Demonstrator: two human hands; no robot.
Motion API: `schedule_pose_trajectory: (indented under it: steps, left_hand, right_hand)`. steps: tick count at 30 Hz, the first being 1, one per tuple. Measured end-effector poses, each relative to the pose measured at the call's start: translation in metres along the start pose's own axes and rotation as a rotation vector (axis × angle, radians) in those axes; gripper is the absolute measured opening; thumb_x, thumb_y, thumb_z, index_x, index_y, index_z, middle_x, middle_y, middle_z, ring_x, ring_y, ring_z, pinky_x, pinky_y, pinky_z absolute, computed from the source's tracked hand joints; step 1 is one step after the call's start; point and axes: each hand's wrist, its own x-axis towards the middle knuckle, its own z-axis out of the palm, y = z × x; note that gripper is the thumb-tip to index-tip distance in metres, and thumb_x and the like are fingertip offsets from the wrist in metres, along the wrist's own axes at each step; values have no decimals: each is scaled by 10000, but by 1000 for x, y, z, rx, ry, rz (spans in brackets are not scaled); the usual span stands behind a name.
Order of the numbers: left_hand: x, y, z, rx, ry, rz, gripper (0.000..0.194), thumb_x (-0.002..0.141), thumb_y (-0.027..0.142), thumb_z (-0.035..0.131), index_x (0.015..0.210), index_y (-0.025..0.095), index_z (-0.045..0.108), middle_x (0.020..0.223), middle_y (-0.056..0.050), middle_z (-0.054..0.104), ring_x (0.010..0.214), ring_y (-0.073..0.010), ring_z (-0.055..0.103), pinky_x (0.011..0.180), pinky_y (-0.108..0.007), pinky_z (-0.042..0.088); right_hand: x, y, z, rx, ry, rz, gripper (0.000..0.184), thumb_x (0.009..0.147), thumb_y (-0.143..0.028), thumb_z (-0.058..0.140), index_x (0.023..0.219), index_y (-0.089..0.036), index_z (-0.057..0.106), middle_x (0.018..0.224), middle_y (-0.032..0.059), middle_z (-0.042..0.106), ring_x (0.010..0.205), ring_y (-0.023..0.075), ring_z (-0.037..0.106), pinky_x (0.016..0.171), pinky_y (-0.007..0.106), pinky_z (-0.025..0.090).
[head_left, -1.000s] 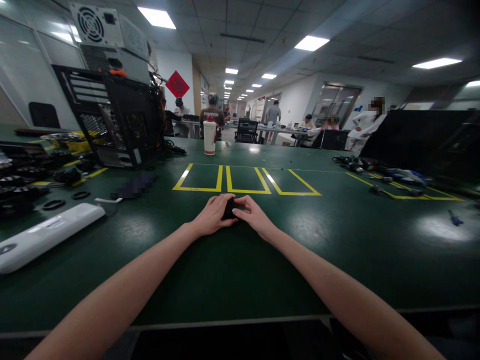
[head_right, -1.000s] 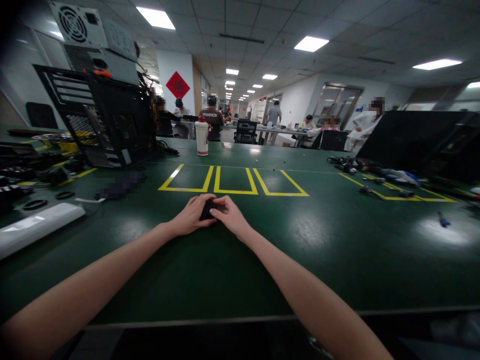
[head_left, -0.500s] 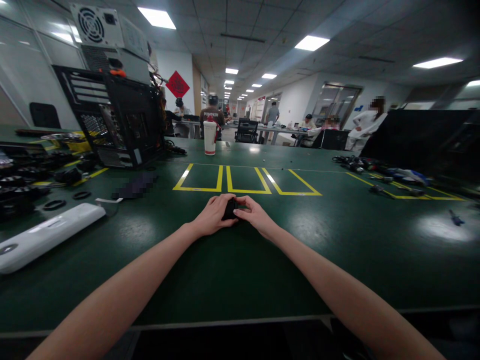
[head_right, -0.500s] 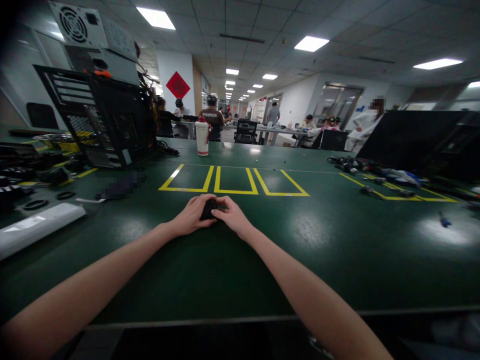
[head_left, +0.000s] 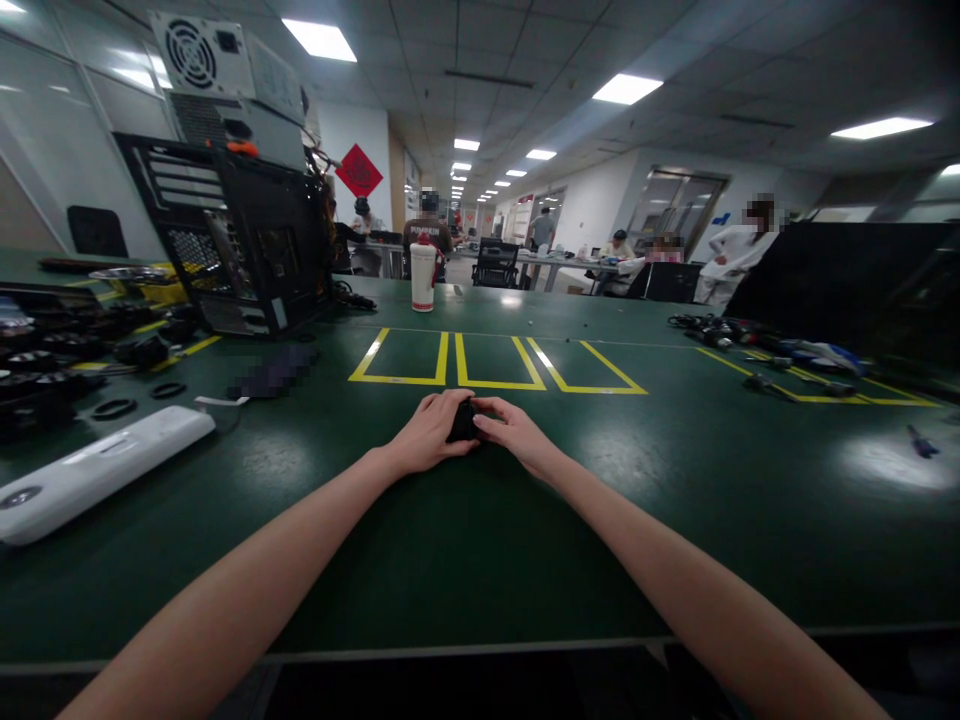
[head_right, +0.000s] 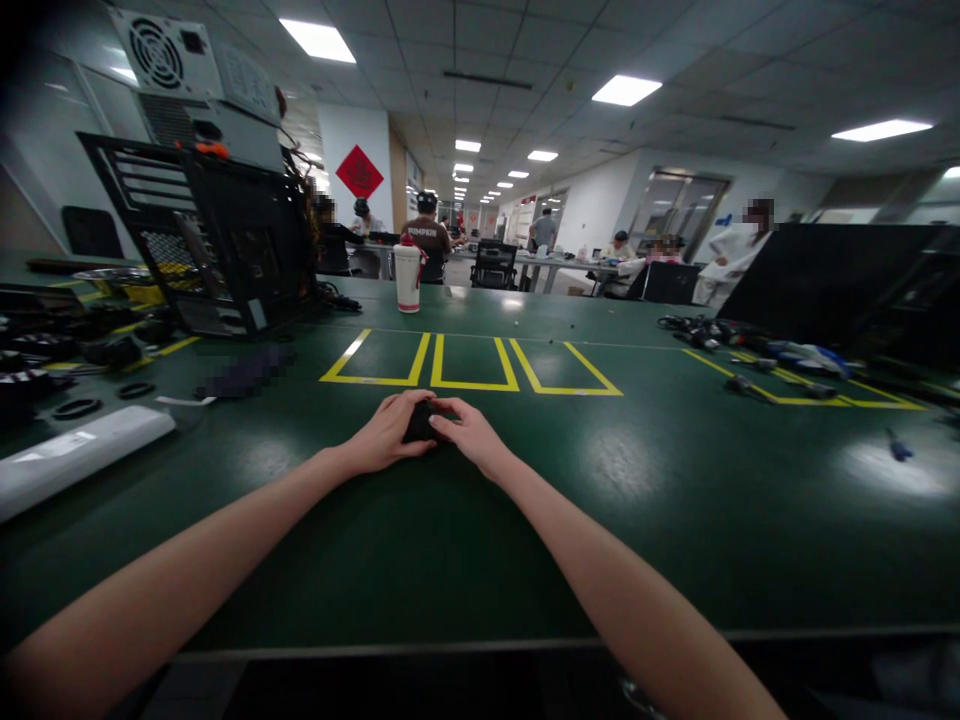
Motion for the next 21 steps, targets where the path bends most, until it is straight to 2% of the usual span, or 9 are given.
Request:
schedule_pose_trajectory:
  steps: [4,10,13,17,21]
  left_hand:
    - [0,1,-1,-14,2,-1,567,721,342,558,1187,208,264,1146,-80,437,1074,-231,424,948,-426,280]
    - [1,1,-1,-13,1,-14,570,718,353,560,1187,196,275,1153,-91,430,1076,-240,421,944,-429,280]
    - [0,2,-1,-6,-4,-14,571,722,357,556,1191,192,273,1155,-92,428,1079,-235,417,947,-421,280]
    - [0,2,-1,-4,-9,-13,570,730,362,548,1197,198,265,1152,-86,430,1078,-227,416,952,-411,278]
    - [0,1,-2,-4,-16,-15,578,727,361,549,1201,210,254,1149,-81,432,1075,-228,420,951,-418,278]
  right_hand:
    - [-2,-3,0,-12,-2,-41,295,664,-244,612,934,-212,496,1001,29,523,917,152,506,815,339,413]
    - [-5,-2,2,-24,27,-62,203,701,-291,570,873,-221,488,917,10,515,837,131,509,760,318,427]
    - [-4,-2,2,-30,25,-53,228,702,-276,568,909,-230,485,930,12,507,830,133,514,739,314,434]
    - [-2,-2,1,-32,-1,-23,322,717,-272,553,1027,-240,473,1008,35,506,931,157,500,793,336,421]
    - [-2,-2,1,-21,-22,-6,318,709,-275,564,1012,-218,484,1019,46,514,954,164,495,814,348,416]
